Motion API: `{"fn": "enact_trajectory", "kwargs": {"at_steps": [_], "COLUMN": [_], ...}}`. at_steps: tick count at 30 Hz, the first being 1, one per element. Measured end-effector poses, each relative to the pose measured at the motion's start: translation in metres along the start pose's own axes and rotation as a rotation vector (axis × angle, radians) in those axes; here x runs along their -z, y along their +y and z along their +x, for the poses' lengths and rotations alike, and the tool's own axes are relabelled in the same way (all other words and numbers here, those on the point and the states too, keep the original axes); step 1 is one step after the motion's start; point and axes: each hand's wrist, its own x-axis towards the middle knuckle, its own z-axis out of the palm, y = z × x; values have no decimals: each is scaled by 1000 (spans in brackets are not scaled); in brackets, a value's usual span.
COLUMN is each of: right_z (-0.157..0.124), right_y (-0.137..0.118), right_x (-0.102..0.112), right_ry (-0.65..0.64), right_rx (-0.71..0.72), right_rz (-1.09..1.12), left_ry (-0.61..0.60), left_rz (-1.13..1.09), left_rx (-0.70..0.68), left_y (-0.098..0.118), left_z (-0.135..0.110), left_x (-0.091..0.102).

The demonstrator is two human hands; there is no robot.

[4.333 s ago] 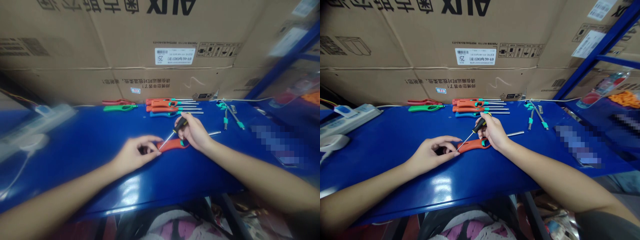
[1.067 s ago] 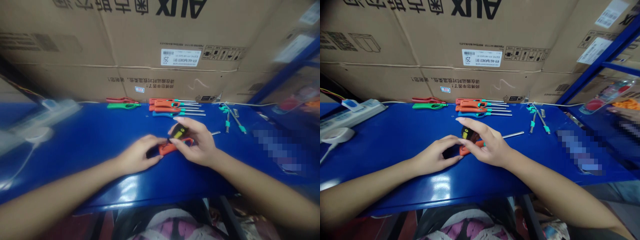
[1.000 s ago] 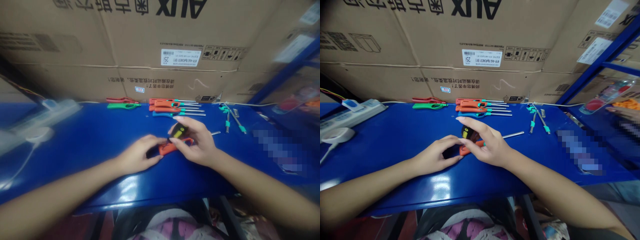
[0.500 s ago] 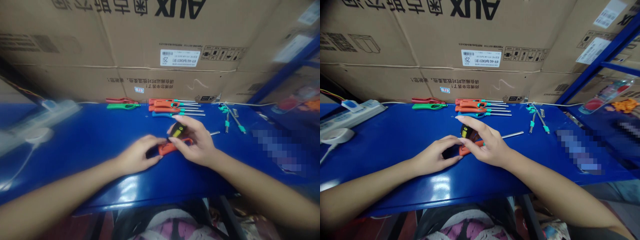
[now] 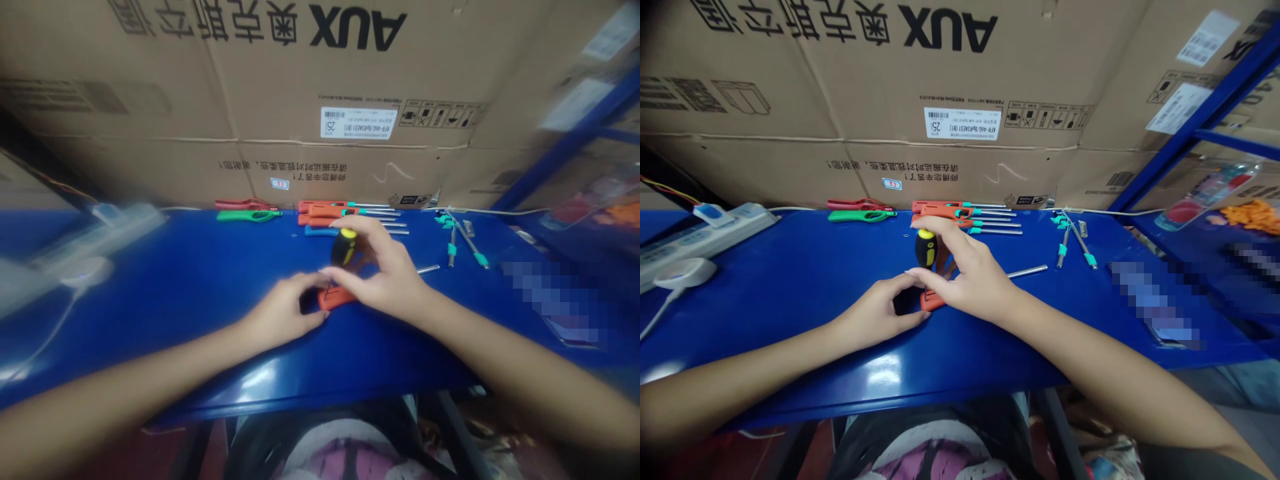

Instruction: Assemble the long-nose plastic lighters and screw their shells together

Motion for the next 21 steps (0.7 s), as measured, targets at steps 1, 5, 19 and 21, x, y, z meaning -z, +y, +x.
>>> {"fn": "enact_trajectory", "kwargs": {"at_steps": [1, 5, 19, 21], "right_z": [3, 16, 19, 16], "right_y": [-2, -9, -3, 0], "right_x": [2, 11, 11, 15], "right_ry": [-19, -147, -121, -33], "right_rx": [13, -29, 229, 264], "right_rz": [-34, -60, -29, -52], "left_ry": [-3, -37, -22, -19], "left_rz": [-6, 4, -15, 9], "left_rx": [16, 28, -62, -87], "left_y": [2, 13, -1, -4], "left_z": [0, 4, 11, 10], "left_x": [0, 0, -11, -10]}}
